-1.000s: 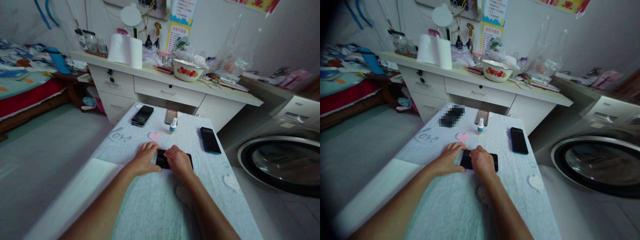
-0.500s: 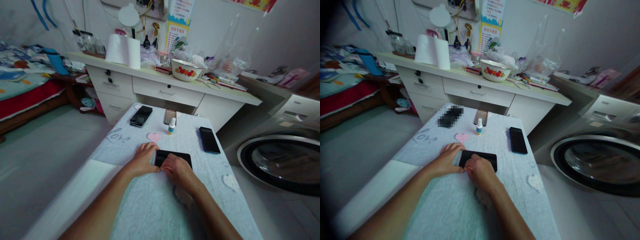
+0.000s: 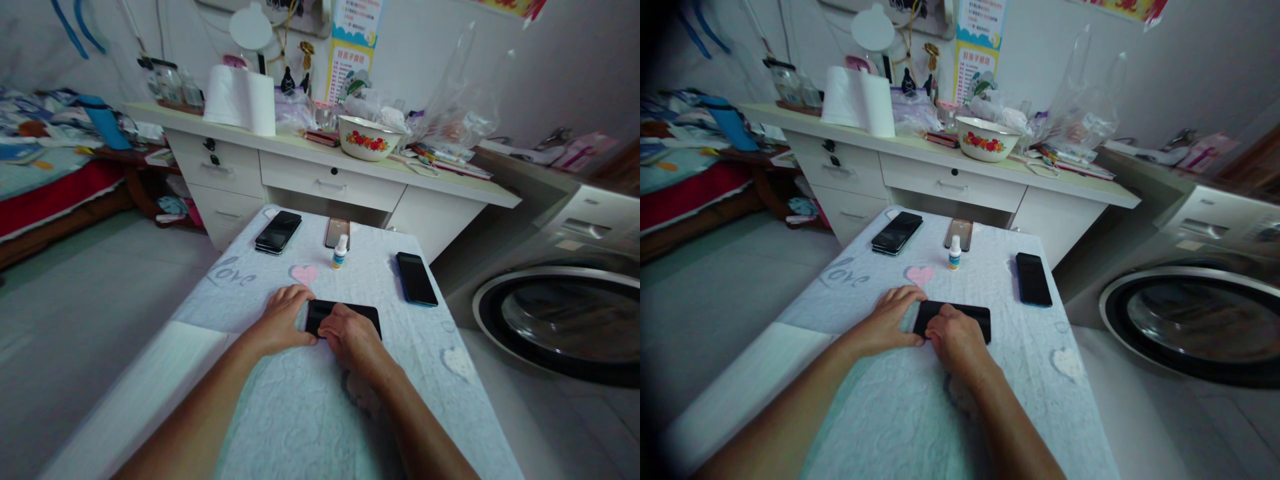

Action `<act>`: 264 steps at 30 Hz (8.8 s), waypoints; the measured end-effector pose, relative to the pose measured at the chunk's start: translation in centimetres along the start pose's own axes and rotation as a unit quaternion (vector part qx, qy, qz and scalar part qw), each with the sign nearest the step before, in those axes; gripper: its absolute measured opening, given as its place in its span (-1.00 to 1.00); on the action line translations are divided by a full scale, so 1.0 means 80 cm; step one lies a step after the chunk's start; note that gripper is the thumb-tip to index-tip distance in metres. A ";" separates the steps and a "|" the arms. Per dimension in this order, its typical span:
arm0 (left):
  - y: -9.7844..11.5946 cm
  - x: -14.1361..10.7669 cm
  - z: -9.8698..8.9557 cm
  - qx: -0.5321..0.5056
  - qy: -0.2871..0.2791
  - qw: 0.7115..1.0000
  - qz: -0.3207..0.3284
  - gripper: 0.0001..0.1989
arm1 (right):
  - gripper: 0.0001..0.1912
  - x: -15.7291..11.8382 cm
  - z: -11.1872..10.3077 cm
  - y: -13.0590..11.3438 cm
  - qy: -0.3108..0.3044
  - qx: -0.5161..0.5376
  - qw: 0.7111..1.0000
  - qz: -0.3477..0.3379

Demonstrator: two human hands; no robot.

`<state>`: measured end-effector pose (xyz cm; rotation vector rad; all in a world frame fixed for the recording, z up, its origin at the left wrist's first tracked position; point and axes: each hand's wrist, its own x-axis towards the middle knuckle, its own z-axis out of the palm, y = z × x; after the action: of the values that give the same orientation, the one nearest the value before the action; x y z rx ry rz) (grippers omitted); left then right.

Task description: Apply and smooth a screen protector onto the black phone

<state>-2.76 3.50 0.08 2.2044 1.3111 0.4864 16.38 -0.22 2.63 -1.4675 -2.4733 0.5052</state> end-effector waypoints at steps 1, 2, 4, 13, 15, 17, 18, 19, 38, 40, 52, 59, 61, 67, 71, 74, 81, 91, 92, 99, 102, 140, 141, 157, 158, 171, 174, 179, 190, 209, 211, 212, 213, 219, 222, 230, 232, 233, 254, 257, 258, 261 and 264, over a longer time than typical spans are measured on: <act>0.000 0.000 0.000 0.000 0.000 1.000 0.000 -0.36 | -0.83 0.002 0.001 0.001 0.007 -0.007 1.000 0.006; 0.000 0.000 -0.001 -0.001 0.000 1.000 0.000 -0.36 | -0.83 0.005 0.002 0.002 0.014 -0.012 1.000 0.012; 0.000 -0.001 -0.001 -0.001 -0.001 1.000 0.000 -0.36 | -0.82 0.009 0.003 0.003 0.030 -0.020 0.999 0.025; -0.001 -0.001 -0.002 -0.002 0.002 1.000 0.008 -0.34 | -0.75 0.020 0.003 0.003 0.056 -0.066 0.992 0.093; -0.002 -0.001 -0.001 -0.003 0.002 1.000 0.007 -0.34 | -0.75 0.022 0.003 0.004 0.059 -0.072 0.990 0.104; -0.002 -0.001 -0.001 -0.003 -0.001 1.000 0.007 -0.34 | -0.75 0.022 0.002 0.005 0.062 -0.078 0.988 0.116; -0.002 -0.001 -0.001 -0.003 -0.002 1.000 0.006 -0.34 | -0.75 0.023 0.002 0.006 0.065 -0.081 0.987 0.122; -0.002 -0.001 -0.001 -0.003 -0.002 1.000 0.007 -0.34 | -0.75 0.023 0.003 0.006 0.067 -0.085 0.986 0.128; -0.001 -0.001 -0.003 -0.003 -0.006 1.000 0.008 -0.33 | -0.75 0.017 0.000 0.006 0.073 -0.089 0.983 0.145; -0.001 -0.002 -0.003 -0.003 -0.006 1.000 0.006 -0.33 | -0.75 0.014 -0.001 0.006 0.066 -0.082 0.986 0.128; -0.004 0.000 0.001 0.012 0.001 1.000 0.006 -0.34 | -0.87 -0.001 0.002 0.019 0.051 0.028 0.998 0.023; -0.001 -0.001 0.000 0.013 0.005 1.000 0.001 -0.35 | -0.86 -0.004 -0.003 0.012 0.013 0.051 0.999 -0.002; -0.001 -0.001 -0.001 0.012 0.003 1.000 0.000 -0.35 | -0.87 -0.006 -0.006 0.010 0.002 0.050 0.999 -0.009; -0.001 0.001 -0.001 0.009 0.005 1.000 0.002 -0.34 | -0.87 -0.008 -0.006 0.011 -0.004 0.051 0.998 -0.043; -0.003 0.001 0.001 0.008 0.002 1.000 0.005 -0.33 | -0.88 -0.007 -0.002 0.015 0.000 0.058 0.997 -0.047; -0.003 0.000 0.001 0.011 0.002 1.000 0.003 -0.33 | -0.88 -0.007 -0.001 0.014 0.007 0.056 0.998 -0.032; 0.003 0.000 -0.002 0.014 0.000 1.000 -0.003 -0.36 | -0.86 -0.002 0.000 0.012 0.019 0.004 1.000 0.020; -0.004 -0.001 0.000 0.003 0.003 1.000 0.006 -0.34 | -0.77 0.008 -0.003 0.008 0.041 -0.081 0.993 0.070; -0.005 0.000 0.001 0.002 0.003 1.000 0.008 -0.33 | -0.77 0.010 -0.003 0.008 0.040 -0.083 0.993 0.075; -0.001 0.000 0.000 0.007 -0.001 1.000 0.001 -0.34 | -0.74 0.017 -0.002 0.012 0.054 -0.094 0.989 0.106; 0.001 0.000 -0.002 0.010 -0.006 1.000 -0.001 -0.33 | -0.73 0.019 -0.001 0.014 0.059 -0.103 0.986 0.115; -0.005 -0.001 0.002 0.006 0.007 1.000 0.004 -0.34 | -0.83 0.000 -0.009 -0.001 -0.010 -0.050 0.997 0.055; -0.006 -0.001 0.002 0.007 0.008 1.000 0.006 -0.33 | -0.84 -0.001 -0.010 -0.002 -0.012 -0.051 0.997 0.052; -0.001 -0.002 0.000 0.000 0.009 1.000 0.007 -0.35 | -0.86 -0.022 -0.006 0.000 -0.011 0.033 0.999 -0.003; -0.001 -0.002 -0.001 -0.001 0.007 1.000 0.006 -0.35 | -0.87 -0.022 -0.006 0.001 -0.012 0.032 0.999 -0.004; -0.001 -0.001 -0.002 0.005 0.000 1.000 0.000 -0.34 | -0.83 -0.011 0.003 0.017 0.050 -0.026 0.998 0.032; 0.000 -0.001 -0.002 0.007 -0.006 1.000 0.000 -0.34 | -0.83 -0.008 0.000 0.015 0.056 -0.050 0.995 0.061; 0.000 -0.002 -0.002 0.007 -0.004 1.000 0.004 -0.34 | -0.81 0.000 0.000 0.013 0.078 -0.077 0.988 0.108; -0.002 -0.001 0.000 0.011 0.005 1.000 0.007 -0.35 | -0.78 0.009 0.005 0.022 0.125 -0.097 0.968 0.192; 0.003 -0.003 -0.003 0.009 0.006 1.000 0.000 -0.36 | -0.80 0.001 -0.003 0.012 0.047 -0.075 0.993 0.083; 0.004 -0.004 -0.004 0.009 0.001 1.000 -0.006 -0.37 | -0.79 0.004 -0.003 0.012 0.055 -0.079 0.991 0.091; 0.004 -0.004 -0.004 0.008 -0.001 1.000 -0.006 -0.36 | -0.78 0.005 -0.003 0.012 0.060 -0.081 0.990 0.097; 0.004 -0.004 -0.004 0.008 -0.001 1.000 -0.004 -0.36 | -0.78 0.006 -0.003 0.012 0.063 -0.083 0.989 0.105; 0.001 -0.003 -0.003 0.011 0.005 1.000 0.005 -0.36 | -0.72 0.009 -0.002 0.019 0.086 -0.099 0.981 0.143; 0.002 -0.003 -0.003 0.014 0.000 1.000 0.002 -0.36 | -0.70 0.008 -0.002 0.022 0.096 -0.110 0.976 0.164; -0.002 -0.003 0.000 0.013 0.006 1.000 0.009 -0.36 | -0.75 0.004 -0.006 0.023 0.095 -0.099 0.977 0.166; -0.003 -0.003 0.000 0.011 0.005 1.000 0.010 -0.35 | -0.76 0.002 -0.009 0.021 0.081 -0.093 0.979 0.159; -0.003 -0.003 0.000 0.010 0.006 1.000 0.010 -0.35 | -0.77 0.001 -0.010 0.020 0.074 -0.091 0.981 0.154; 0.001 -0.003 -0.002 0.010 0.008 1.000 0.006 -0.38 | -0.83 -0.019 -0.020 0.017 -0.015 0.014 0.999 0.036; -0.001 -0.003 0.000 0.012 0.006 1.000 0.005 -0.37 | -0.83 -0.020 -0.020 0.019 -0.021 0.018 0.999 0.032; -0.002 -0.003 0.000 0.012 0.006 1.000 0.006 -0.37 | -0.84 -0.020 -0.021 0.020 -0.023 0.018 0.999 0.032; -0.003 -0.003 0.001 0.010 0.009 1.000 0.010 -0.36 | -0.85 -0.021 -0.021 0.021 -0.022 0.014 0.999 0.042; -0.003 -0.003 0.001 0.010 0.010 1.000 0.011 -0.36 | -0.86 -0.020 -0.019 0.024 -0.005 0.006 0.999 0.054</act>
<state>-3.00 3.33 -0.16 2.2386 1.3087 0.5077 19.24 -0.54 3.21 -1.6030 -2.4046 0.5473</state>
